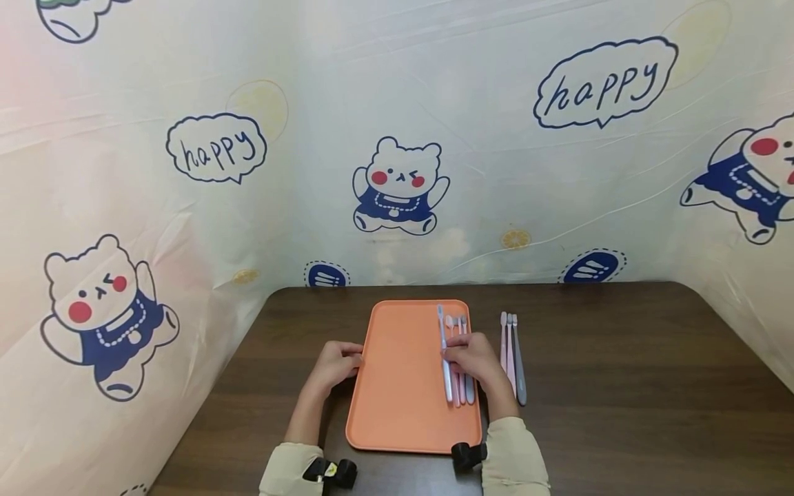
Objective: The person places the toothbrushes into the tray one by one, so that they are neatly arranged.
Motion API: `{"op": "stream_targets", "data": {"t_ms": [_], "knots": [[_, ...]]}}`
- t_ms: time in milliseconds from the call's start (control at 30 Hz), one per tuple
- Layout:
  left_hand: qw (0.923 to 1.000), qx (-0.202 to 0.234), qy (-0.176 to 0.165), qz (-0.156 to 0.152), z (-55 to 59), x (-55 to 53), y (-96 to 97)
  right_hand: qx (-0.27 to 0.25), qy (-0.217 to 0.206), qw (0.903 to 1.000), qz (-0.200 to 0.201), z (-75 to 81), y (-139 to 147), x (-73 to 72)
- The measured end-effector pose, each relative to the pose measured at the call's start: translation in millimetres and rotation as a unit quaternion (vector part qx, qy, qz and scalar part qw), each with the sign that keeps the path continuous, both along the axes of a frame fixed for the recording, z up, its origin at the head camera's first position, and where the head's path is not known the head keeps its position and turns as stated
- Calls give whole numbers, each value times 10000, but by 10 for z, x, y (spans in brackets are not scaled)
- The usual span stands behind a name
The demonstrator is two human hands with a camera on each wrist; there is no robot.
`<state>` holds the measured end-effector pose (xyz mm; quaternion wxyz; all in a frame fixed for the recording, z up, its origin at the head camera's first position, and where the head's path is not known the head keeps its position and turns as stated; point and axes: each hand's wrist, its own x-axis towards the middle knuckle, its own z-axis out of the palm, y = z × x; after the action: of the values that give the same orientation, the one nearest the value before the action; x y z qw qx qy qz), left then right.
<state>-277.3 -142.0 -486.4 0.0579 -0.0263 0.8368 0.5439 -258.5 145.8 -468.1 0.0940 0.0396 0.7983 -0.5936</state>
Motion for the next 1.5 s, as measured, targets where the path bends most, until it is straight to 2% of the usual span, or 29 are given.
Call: {"op": "stream_targets", "data": {"t_ms": [200,600,833,1100,1500], "knots": [[10000,27,-33,-9,8,6,5,70,-1,9998,-189,4,-20,-9],[10000,21,-6,12,27,14,4,776,206,9962,-349,61,-82,2],[10000,42,17,-1,36,26,5,1332,466,9896,-293,53,-125,-4],[10000,78,-31,7,34,12,14,1619,383,9855,-343,34,-140,-24],[10000,43,-39,-17,26,1,17,1945,635,9777,-465,89,-163,10]]}}
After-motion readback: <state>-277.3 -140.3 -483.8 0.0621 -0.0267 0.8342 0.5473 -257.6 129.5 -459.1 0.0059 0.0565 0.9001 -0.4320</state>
